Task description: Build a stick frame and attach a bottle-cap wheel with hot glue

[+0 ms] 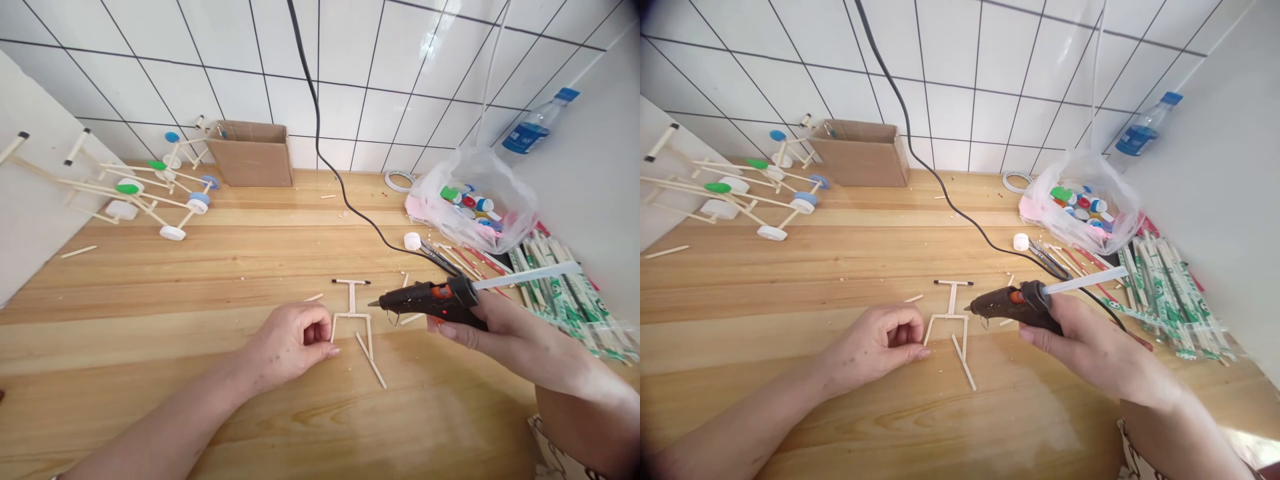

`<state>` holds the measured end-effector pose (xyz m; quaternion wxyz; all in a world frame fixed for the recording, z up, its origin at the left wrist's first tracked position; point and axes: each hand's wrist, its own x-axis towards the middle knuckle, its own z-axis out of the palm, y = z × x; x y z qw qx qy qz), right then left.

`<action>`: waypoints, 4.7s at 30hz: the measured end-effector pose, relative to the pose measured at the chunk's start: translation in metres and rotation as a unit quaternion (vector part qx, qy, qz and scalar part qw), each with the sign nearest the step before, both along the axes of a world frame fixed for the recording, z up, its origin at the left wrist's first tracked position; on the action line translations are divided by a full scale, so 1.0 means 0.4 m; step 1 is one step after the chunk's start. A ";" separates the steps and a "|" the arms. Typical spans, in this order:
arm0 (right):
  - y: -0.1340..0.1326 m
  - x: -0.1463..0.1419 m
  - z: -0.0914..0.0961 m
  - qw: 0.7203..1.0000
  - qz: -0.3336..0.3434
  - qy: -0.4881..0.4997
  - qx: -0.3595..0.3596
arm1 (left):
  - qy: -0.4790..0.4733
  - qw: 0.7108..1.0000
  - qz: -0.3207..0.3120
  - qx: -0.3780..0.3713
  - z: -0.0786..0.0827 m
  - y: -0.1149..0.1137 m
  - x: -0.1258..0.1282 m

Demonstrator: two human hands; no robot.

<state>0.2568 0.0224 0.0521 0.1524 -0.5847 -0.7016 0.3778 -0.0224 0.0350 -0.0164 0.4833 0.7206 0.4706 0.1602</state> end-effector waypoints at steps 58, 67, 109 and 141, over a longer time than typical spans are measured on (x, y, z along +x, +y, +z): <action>-0.002 0.016 -0.031 0.994 -0.036 0.104 -0.024 | -0.015 1.000 0.011 0.001 -0.011 0.002 0.002; 0.002 0.026 -0.047 0.998 -0.005 0.055 -0.019 | -0.014 1.000 0.010 0.002 -0.013 0.001 0.001; 0.004 0.035 -0.043 0.999 -0.003 0.031 -0.016 | -0.004 1.000 0.009 -0.006 -0.002 0.001 0.003; -0.015 -0.069 -0.077 0.999 0.022 0.044 0.016 | -0.018 0.999 0.027 0.003 -0.010 -0.003 0.004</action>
